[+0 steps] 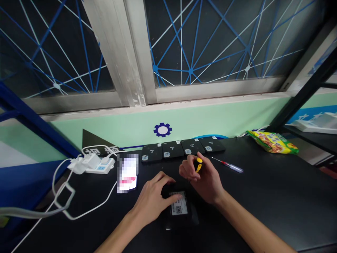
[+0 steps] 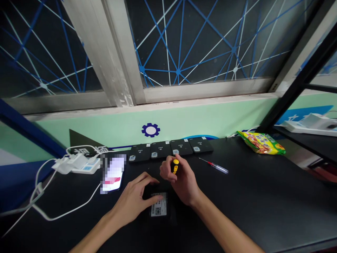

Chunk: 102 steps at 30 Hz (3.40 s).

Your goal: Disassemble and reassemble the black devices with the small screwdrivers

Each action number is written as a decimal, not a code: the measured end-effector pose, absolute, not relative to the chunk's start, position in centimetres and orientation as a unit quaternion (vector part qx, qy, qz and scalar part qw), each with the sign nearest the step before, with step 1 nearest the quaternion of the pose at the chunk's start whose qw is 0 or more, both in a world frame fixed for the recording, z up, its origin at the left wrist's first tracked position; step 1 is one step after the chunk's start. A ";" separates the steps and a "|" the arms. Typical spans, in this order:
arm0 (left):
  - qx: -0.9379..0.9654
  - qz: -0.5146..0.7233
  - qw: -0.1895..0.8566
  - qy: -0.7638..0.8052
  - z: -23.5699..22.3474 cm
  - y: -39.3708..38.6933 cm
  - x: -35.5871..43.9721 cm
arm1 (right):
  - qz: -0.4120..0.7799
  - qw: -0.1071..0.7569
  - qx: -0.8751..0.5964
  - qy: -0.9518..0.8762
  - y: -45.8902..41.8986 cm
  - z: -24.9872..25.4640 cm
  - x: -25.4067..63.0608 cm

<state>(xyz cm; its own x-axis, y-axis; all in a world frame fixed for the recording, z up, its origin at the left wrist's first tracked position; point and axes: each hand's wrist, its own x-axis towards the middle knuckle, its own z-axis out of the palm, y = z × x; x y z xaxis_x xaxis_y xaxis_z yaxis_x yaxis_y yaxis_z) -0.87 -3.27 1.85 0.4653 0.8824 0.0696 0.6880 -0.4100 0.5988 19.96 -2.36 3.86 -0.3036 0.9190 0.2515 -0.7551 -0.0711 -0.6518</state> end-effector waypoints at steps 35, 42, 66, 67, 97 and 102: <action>0.824 0.201 0.258 0.462 1.8 -3.5 -0.7 | 0.697 0.556 -0.161 -0.423 -2.6 3.0 19.6; 0.826 0.204 0.255 0.459 1.7 -3.5 -0.8 | 0.719 0.547 -0.162 -0.398 -2.6 3.2 19.5; 0.830 0.193 0.249 0.461 1.6 -3.5 -0.8 | 0.707 0.543 -0.135 -0.432 -3.2 3.3 19.7; 0.830 0.195 0.249 0.460 1.6 -3.5 -0.8 | 0.707 0.544 -0.134 -0.430 -3.2 3.4 19.7; 0.830 0.200 0.247 0.458 1.5 -3.5 -0.7 | 0.704 0.561 -0.136 -0.414 -2.8 3.1 19.5; 0.827 0.201 0.252 0.460 1.7 -3.6 -0.7 | 0.715 0.557 -0.129 -0.402 -2.8 3.0 19.4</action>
<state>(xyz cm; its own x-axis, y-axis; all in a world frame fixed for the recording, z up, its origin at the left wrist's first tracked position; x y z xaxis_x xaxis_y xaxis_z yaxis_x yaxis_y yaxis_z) -0.71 -3.58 1.70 0.4954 0.8628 0.1007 0.6605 -0.4494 0.6014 19.40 -2.81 3.04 -0.3461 0.9002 0.2642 -0.6928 -0.0553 -0.7190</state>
